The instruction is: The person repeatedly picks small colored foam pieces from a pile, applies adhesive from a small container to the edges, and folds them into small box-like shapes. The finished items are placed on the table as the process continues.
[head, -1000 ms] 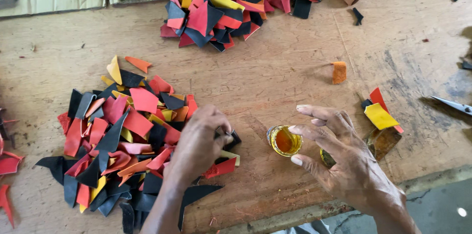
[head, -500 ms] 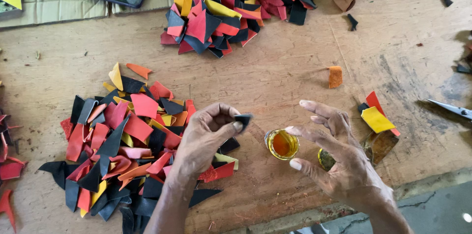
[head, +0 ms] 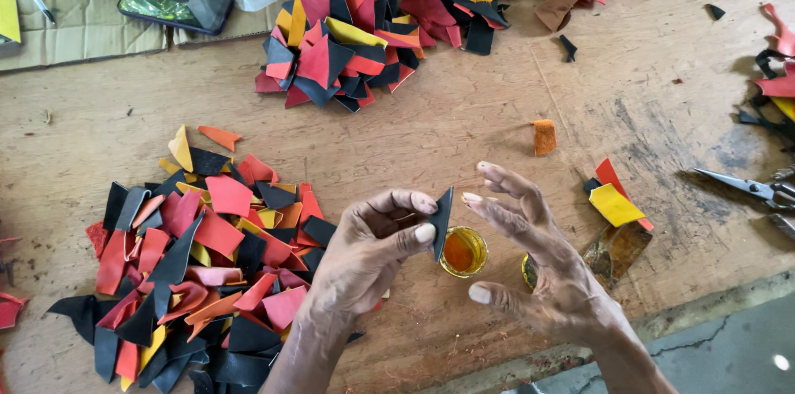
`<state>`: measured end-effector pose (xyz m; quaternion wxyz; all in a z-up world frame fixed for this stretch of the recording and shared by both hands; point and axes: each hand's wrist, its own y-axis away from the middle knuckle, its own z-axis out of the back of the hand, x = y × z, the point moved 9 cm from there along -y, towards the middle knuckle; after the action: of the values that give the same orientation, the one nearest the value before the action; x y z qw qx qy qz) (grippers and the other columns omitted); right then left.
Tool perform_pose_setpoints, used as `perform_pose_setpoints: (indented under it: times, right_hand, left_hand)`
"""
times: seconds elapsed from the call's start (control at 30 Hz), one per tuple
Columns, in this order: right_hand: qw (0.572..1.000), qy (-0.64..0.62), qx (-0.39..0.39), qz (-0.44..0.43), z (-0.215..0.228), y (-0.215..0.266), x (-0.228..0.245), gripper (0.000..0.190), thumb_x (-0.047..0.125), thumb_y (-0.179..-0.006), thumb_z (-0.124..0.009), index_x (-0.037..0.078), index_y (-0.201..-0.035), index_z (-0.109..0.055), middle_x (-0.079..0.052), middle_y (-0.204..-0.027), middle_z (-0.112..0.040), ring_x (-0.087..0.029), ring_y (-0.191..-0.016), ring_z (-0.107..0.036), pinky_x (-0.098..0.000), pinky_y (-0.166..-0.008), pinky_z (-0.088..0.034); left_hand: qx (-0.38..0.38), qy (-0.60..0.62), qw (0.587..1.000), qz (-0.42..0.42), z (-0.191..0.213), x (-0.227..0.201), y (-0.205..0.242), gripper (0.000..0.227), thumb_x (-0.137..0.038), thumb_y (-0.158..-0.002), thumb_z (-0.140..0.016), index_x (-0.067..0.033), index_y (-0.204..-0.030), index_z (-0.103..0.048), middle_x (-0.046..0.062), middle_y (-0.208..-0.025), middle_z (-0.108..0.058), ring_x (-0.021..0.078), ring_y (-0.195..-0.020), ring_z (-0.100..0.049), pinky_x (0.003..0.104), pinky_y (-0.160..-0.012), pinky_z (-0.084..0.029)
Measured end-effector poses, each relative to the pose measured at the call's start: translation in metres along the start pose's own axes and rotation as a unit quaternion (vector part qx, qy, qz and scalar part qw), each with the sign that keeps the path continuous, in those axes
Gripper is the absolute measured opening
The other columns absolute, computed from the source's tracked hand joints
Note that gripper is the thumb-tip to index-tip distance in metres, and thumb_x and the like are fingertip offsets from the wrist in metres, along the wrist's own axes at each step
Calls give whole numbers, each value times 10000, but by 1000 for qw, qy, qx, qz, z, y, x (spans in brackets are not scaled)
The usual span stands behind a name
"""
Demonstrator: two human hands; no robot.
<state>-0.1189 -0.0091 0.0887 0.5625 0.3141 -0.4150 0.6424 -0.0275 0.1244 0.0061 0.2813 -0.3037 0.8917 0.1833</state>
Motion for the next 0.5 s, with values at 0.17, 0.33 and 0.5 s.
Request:
perform_pose_setpoints:
  times: [0.17, 0.33, 0.5]
  right_hand:
    - [1000, -28, -3, 10, 2, -4, 5, 804, 326, -822, -823, 259, -1537, -460, -153, -1696, -268, -336, -1573, -302, -545, -1248, -313]
    - [1000, -8, 0, 17, 3, -7, 7, 804, 324, -808, -830, 246, -1525, -474, -153, -1681, -294, -336, -1569, -304, -535, -1234, -330]
    - [1000, 6, -2, 0, 3, -7, 3, 806, 335, -794, -836, 241, -1512, -481, -154, -1678, -282, -329, -1548, -332, -527, -1217, -369]
  left_hand:
    - [19, 1, 1000, 3, -9, 1, 1, 252, 19, -895, -767, 39, -1132, -681, 118, -1087, -720, 178, -1009, -687, 318, -894, -565]
    - [30, 2, 1000, 9, -12, 1, 0, 253, 20, -904, -773, 42, -1139, -681, 121, -1091, -712, 184, -1012, -680, 327, -888, -565]
    - [18, 15, 1000, 10, -12, 1, -2, 266, 23, -888, -770, 37, -1137, -678, 107, -1097, -719, 173, -1015, -683, 316, -887, -562]
